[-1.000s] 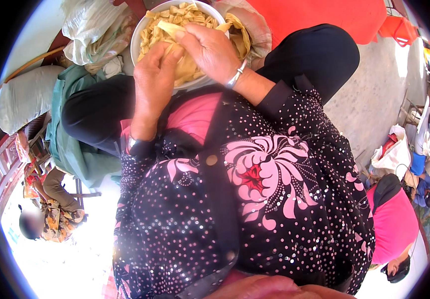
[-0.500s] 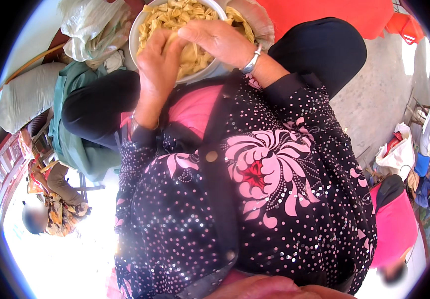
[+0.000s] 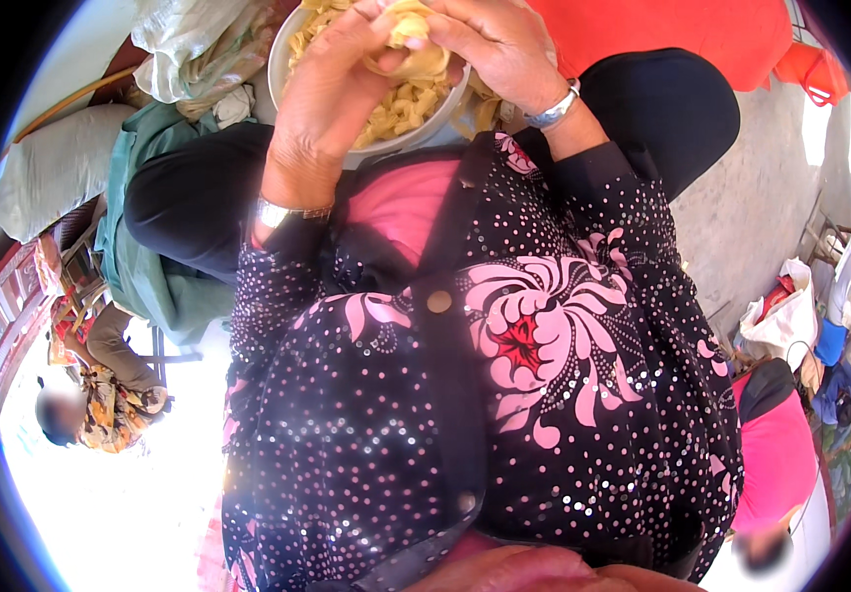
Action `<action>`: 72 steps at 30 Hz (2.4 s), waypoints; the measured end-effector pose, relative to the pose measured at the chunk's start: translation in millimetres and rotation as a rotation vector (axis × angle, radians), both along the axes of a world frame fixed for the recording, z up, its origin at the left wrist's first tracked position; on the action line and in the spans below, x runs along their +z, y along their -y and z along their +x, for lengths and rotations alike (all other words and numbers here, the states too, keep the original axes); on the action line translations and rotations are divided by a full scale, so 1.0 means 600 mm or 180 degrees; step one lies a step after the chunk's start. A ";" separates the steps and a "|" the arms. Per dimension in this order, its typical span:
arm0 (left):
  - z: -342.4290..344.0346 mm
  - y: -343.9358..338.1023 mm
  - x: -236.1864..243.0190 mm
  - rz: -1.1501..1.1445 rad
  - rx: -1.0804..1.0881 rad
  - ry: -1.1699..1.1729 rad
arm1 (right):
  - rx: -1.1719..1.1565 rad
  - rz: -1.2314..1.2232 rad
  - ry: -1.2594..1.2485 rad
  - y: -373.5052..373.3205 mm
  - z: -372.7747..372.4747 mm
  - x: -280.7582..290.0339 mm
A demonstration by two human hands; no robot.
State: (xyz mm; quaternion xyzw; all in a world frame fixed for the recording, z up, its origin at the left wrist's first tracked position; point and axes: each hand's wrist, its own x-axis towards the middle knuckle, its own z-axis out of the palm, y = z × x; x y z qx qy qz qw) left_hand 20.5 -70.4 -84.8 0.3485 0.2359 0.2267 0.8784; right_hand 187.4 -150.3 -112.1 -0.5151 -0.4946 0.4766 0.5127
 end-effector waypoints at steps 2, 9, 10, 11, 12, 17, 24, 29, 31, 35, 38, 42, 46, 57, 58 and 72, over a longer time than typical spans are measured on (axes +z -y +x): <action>0.004 0.008 0.010 0.0155 -0.0068 -0.0051 | 0.0027 0.0041 -0.0152 0.004 0.002 -0.005; 0.004 0.016 0.011 0.2666 -0.0166 -0.1125 | -0.0196 -0.0357 -0.0803 0.018 -0.007 0.000; 0.002 0.013 0.007 0.3168 -0.0233 -0.1260 | -0.0223 -0.0395 -0.1014 0.017 -0.007 -0.005; 0.003 0.014 0.004 0.3097 -0.0204 -0.1264 | -0.0204 -0.0389 -0.0959 0.016 -0.006 -0.005; 0.004 0.014 0.005 0.3105 -0.0186 -0.1218 | -0.0188 -0.0384 -0.0904 0.016 -0.005 -0.004; 0.002 0.010 -0.002 0.3329 -0.0135 -0.1129 | -0.0234 -0.0373 -0.0910 0.017 -0.010 -0.005; 0.015 0.013 -0.015 0.3510 -0.0063 -0.1394 | -0.0241 -0.0419 -0.0699 0.018 -0.016 -0.009; 0.019 0.026 -0.008 0.2688 -0.0079 -0.1506 | -0.0397 -0.0458 -0.0146 0.014 -0.025 0.004; 0.013 0.029 -0.004 0.2451 -0.0054 -0.1225 | -0.0534 -0.0368 0.0171 0.014 -0.029 -0.001; 0.001 0.030 -0.022 0.1504 -0.0030 -0.0920 | -0.0845 0.0373 0.0747 0.008 -0.043 0.010; -0.005 0.026 -0.050 0.1129 -0.0036 -0.0570 | -0.0877 0.0434 0.1344 0.011 -0.034 0.010; -0.009 0.030 -0.056 0.0314 -0.0203 -0.0001 | -0.0950 0.0536 0.1281 0.008 -0.026 -0.012; -0.009 0.027 -0.046 -0.0491 -0.0514 0.0663 | -0.0855 0.0035 0.0798 0.020 -0.028 -0.001; -0.017 0.002 -0.051 -0.1154 -0.0203 0.1176 | -0.1551 -0.0039 0.0666 0.036 0.003 -0.025; -0.022 -0.002 -0.053 -0.1135 -0.0148 0.1225 | -0.1574 -0.0027 0.0597 0.038 0.008 -0.032; -0.037 -0.015 -0.054 -0.0426 0.0237 0.0332 | 0.0102 -0.1055 0.0054 0.030 -0.019 -0.016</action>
